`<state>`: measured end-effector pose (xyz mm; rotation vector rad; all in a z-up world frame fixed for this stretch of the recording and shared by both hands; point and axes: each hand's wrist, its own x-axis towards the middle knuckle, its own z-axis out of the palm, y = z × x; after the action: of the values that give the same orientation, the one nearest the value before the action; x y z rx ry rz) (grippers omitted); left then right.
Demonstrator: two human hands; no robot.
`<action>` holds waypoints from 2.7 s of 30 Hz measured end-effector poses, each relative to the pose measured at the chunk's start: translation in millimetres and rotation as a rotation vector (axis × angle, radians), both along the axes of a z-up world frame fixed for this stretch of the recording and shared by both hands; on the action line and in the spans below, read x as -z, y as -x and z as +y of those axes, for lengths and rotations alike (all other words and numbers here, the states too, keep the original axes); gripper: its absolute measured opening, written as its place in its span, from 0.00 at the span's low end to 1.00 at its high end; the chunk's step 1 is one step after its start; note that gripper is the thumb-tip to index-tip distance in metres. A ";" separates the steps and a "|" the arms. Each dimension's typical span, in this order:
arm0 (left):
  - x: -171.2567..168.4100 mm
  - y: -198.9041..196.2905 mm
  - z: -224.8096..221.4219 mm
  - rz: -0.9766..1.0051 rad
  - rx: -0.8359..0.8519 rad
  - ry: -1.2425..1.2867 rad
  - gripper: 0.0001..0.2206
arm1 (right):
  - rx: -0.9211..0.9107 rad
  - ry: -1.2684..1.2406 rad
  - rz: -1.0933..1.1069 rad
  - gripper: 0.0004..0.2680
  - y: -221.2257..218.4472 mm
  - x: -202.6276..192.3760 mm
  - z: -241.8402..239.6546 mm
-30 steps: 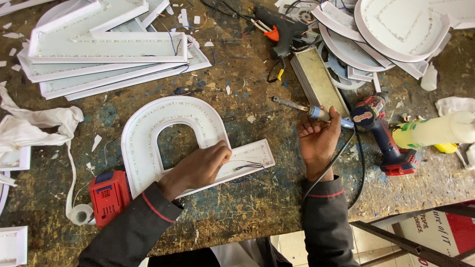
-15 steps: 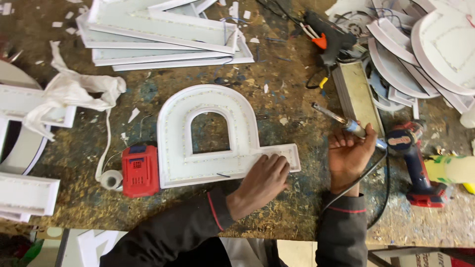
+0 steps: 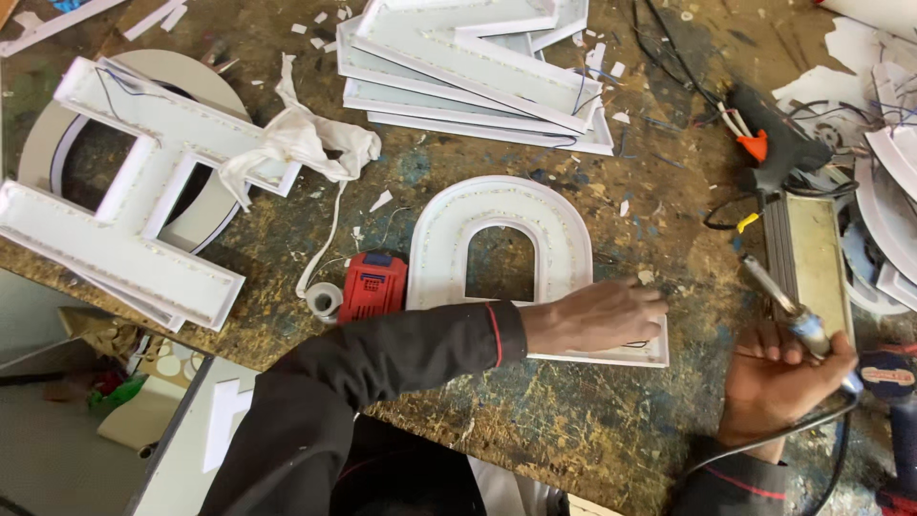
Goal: The person solders electrical wires to LED light strips fixed inside large white plastic letters, using a soldering iron and a cleaning cloth.
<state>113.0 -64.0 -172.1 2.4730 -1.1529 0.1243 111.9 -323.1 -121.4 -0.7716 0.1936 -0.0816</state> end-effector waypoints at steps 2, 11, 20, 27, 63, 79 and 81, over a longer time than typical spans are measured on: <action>5.9 -10.5 1.3 -0.141 0.124 -0.060 0.08 | 0.048 0.064 -0.043 0.13 3.4 12.9 -9.4; 2.1 -62.8 19.7 0.099 0.321 0.071 0.12 | 0.269 0.132 -0.135 0.10 86.9 -33.1 -13.8; 7.0 -60.7 8.9 0.225 0.103 0.076 0.17 | 0.140 0.154 0.016 0.14 111.4 -4.8 16.9; 58.4 -82.7 1.0 0.135 0.073 0.258 0.10 | 0.190 0.532 0.058 0.11 59.5 12.9 27.8; -9.9 -96.4 57.5 0.896 0.139 0.554 0.08 | 0.146 0.658 -0.159 0.13 -37.2 64.0 51.2; -7.0 -98.2 57.6 0.878 0.196 0.564 0.08 | 0.157 0.669 -0.199 0.13 -37.8 69.1 48.0; -11.1 -96.5 59.8 0.875 0.190 0.558 0.07 | 0.171 0.668 -0.185 0.13 -36.2 66.2 51.7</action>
<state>209.5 -4.2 -161.0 1.6140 -0.7928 -0.5596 148.1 -271.4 -187.7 -1.4045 0.0509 -0.3927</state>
